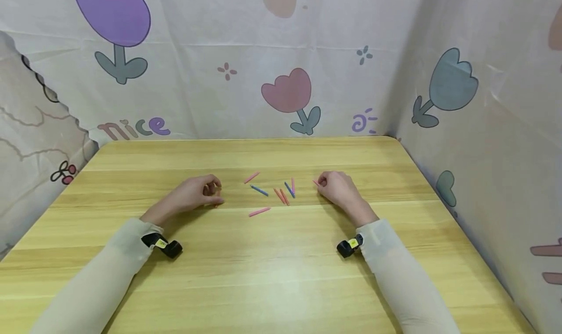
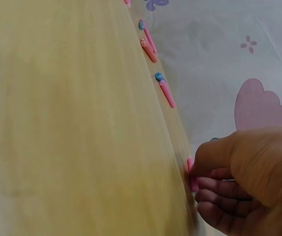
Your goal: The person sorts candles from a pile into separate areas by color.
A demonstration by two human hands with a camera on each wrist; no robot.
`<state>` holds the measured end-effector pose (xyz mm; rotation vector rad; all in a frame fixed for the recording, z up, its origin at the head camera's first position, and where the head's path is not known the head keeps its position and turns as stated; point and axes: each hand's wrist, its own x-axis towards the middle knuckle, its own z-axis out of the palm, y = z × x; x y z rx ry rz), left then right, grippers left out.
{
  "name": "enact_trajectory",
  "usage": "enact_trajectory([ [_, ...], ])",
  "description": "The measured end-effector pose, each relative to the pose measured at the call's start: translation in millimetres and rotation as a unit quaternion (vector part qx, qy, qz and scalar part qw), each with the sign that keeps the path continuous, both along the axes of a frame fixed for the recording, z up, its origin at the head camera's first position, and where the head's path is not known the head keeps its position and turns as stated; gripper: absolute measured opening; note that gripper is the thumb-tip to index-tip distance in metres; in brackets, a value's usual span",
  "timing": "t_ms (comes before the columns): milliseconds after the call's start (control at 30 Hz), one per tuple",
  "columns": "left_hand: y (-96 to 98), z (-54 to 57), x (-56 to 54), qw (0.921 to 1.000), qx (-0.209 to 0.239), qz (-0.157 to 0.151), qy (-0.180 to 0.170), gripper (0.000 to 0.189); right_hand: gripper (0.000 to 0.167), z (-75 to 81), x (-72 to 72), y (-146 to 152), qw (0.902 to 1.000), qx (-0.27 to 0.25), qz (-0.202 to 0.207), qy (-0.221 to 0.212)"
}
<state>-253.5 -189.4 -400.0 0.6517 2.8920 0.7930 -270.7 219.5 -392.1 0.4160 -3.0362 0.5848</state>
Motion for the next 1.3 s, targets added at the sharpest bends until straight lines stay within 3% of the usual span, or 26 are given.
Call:
enact_trajectory([
  [200, -0.3, 2.0, 1.5, 0.9999, 0.002, 0.0, -0.011, 0.037, 0.012, 1.3, 0.7, 0.1, 0.9997, 0.023, -0.003, 0.004],
  [333, -1.0, 2.3, 2.0, 0.9999, 0.002, -0.001, -0.013, 0.038, 0.011, -1.1, -1.4, 3.3, 0.9987, -0.04, -0.005, -0.029],
  [500, -2.1, 2.3, 2.7, 0.9999, 0.001, 0.0, -0.013, 0.04, 0.017, -5.3, -5.3, 6.9, 0.9898, -0.127, -0.01, -0.063],
  [600, -1.9, 2.7, 3.2, 0.9999, 0.002, -0.002, -0.015, 0.04, 0.02, -6.9, -6.5, 8.4, 0.9857, -0.153, -0.019, -0.067],
  [1000, 0.9, 4.8, 2.0, 0.9998, 0.004, 0.004, -0.019, 0.022, 0.021, 0.9, -4.6, 11.1, 0.9722, -0.217, -0.04, -0.08],
  [1300, 1.1, 4.5, 3.4, 0.9998, -0.006, 0.007, -0.019, 0.021, 0.026, 3.4, -5.0, 15.6, 0.9647, -0.245, -0.052, -0.082],
])
